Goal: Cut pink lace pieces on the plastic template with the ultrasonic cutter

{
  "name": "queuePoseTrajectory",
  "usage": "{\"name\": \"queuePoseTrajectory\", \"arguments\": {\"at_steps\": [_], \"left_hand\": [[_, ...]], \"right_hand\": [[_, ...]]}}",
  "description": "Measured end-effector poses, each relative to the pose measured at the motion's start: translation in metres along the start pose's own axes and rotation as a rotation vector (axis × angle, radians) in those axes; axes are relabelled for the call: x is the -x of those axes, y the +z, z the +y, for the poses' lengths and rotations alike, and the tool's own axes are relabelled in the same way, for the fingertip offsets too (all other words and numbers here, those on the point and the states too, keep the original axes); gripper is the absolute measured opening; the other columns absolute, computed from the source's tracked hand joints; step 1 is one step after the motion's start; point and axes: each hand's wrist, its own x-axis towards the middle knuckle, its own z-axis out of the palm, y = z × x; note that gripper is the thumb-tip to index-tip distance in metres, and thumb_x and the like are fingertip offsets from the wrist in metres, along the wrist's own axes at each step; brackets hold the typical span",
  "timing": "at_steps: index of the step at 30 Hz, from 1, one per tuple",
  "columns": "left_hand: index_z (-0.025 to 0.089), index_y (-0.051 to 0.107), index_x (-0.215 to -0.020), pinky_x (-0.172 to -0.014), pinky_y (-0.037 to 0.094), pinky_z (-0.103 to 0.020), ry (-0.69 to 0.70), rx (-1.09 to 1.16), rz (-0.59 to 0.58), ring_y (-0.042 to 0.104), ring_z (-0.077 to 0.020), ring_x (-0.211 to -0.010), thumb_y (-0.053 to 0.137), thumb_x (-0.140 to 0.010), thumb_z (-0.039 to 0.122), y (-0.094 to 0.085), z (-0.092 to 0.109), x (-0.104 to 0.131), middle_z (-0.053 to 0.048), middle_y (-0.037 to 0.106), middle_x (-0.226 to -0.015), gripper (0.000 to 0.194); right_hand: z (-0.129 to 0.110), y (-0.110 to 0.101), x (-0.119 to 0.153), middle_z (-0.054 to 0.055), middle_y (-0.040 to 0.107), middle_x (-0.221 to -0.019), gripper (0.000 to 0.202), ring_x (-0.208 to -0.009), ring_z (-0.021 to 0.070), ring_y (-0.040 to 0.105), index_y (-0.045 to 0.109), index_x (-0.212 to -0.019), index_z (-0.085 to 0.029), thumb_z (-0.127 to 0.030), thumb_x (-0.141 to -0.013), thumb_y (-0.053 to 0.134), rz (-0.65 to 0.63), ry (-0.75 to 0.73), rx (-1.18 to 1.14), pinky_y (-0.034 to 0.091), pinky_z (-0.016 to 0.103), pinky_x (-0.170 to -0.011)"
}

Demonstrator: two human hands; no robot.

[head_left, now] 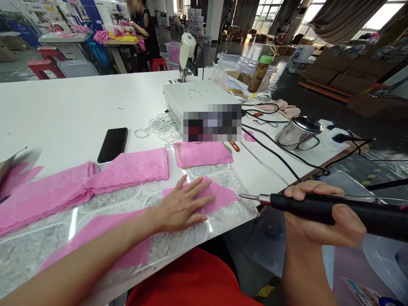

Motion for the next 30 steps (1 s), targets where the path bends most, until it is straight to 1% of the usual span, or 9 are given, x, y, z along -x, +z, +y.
{"name": "queuePoseTrajectory", "arguments": {"at_steps": [2, 4, 7, 9, 12, 16, 19, 24, 30], "left_hand": [[0.025, 0.040, -0.146, -0.117, 0.007, -0.061, 0.002, 0.007, 0.031, 0.019, -0.0306, -0.147, 0.035, -0.102, 0.046, -0.007, 0.000, 0.010, -0.012, 0.021, -0.159, 0.049], [0.022, 0.044, -0.142, -0.117, 0.010, -0.059, -0.008, 0.011, 0.046, 0.023, -0.0285, -0.146, 0.035, -0.102, 0.031, -0.014, 0.000, 0.026, -0.011, 0.028, -0.157, 0.042], [0.019, 0.054, -0.134, -0.118, 0.015, -0.055, -0.048, 0.040, 0.029, 0.029, -0.0260, -0.144, 0.037, -0.095, 0.010, -0.018, 0.000, 0.058, -0.009, 0.042, -0.150, 0.043], [0.020, 0.056, -0.131, -0.118, 0.016, -0.053, -0.080, 0.070, 0.003, 0.031, -0.0244, -0.143, 0.039, -0.091, 0.006, -0.017, 0.002, 0.077, -0.007, 0.047, -0.147, 0.046], [0.021, 0.054, -0.133, -0.119, 0.016, -0.052, -0.118, 0.095, -0.039, 0.031, -0.0234, -0.144, 0.039, -0.093, 0.005, -0.010, 0.004, 0.096, -0.005, 0.048, -0.147, 0.046], [0.022, 0.047, -0.140, -0.120, 0.013, -0.050, -0.136, 0.111, -0.068, 0.026, -0.0223, -0.146, 0.035, -0.097, 0.007, 0.000, 0.005, 0.103, -0.002, 0.040, -0.151, 0.048], [0.023, 0.044, -0.143, -0.121, 0.010, -0.046, -0.134, 0.126, -0.071, 0.023, -0.0204, -0.146, 0.033, -0.097, 0.006, 0.002, 0.005, 0.104, 0.000, 0.039, -0.152, 0.050], [0.025, 0.044, -0.143, -0.122, 0.008, -0.044, -0.128, 0.128, -0.067, 0.022, -0.0198, -0.146, 0.033, -0.096, 0.003, 0.005, 0.006, 0.105, 0.003, 0.040, -0.151, 0.054], [0.029, 0.045, -0.142, -0.122, 0.007, -0.043, -0.102, 0.121, -0.021, 0.020, -0.0189, -0.147, 0.033, -0.100, 0.009, 0.011, 0.003, 0.107, 0.005, 0.040, -0.151, 0.049]], "right_hand": [[-0.004, 0.001, 0.001, 0.001, 0.052, -0.055, 0.028, -0.042, 0.0141, 0.048, 0.065, -0.061, -0.018, -0.035, -0.051, 0.046, 0.003, 0.026, -0.008, 0.039, 0.029, -0.038], [-0.006, 0.004, 0.007, 0.001, 0.051, -0.053, 0.029, -0.043, 0.0157, 0.049, 0.066, -0.061, -0.019, -0.036, -0.051, 0.044, -0.009, 0.058, 0.005, 0.039, 0.030, -0.038], [-0.006, 0.011, 0.022, 0.000, 0.049, -0.052, 0.027, -0.045, 0.0162, 0.046, 0.065, -0.061, -0.022, -0.040, -0.053, 0.047, -0.030, 0.094, 0.022, 0.037, 0.033, -0.039], [-0.004, 0.016, 0.033, 0.000, 0.052, -0.057, 0.025, -0.048, 0.0155, 0.044, 0.065, -0.064, -0.022, -0.042, -0.056, 0.053, -0.069, 0.148, 0.005, 0.038, 0.034, -0.042], [0.000, 0.027, 0.049, 0.002, 0.057, -0.065, 0.026, -0.051, 0.0146, 0.045, 0.068, -0.071, -0.021, -0.042, -0.061, 0.057, -0.237, 0.270, -0.088, 0.040, 0.035, -0.047], [0.001, 0.048, 0.067, 0.002, 0.057, -0.065, 0.029, -0.051, 0.0138, 0.048, 0.069, -0.079, -0.019, -0.039, -0.063, 0.058, -0.450, 0.327, -0.213, 0.043, 0.033, -0.049], [-0.001, 0.063, 0.078, 0.002, 0.058, -0.065, 0.027, -0.054, 0.0150, 0.052, 0.069, -0.084, -0.019, -0.037, -0.066, 0.059, -0.550, 0.353, -0.240, 0.046, 0.033, -0.050], [-0.002, 0.076, 0.090, 0.002, 0.061, -0.073, 0.025, -0.056, 0.0148, 0.055, 0.069, -0.086, -0.019, -0.036, -0.070, 0.060, -0.594, 0.381, -0.256, 0.048, 0.033, -0.052], [0.001, 0.082, 0.095, 0.002, 0.061, -0.074, 0.025, -0.058, 0.0143, 0.055, 0.067, -0.087, -0.017, -0.036, -0.072, 0.061, -0.645, 0.386, -0.275, 0.050, 0.033, -0.054]]}}
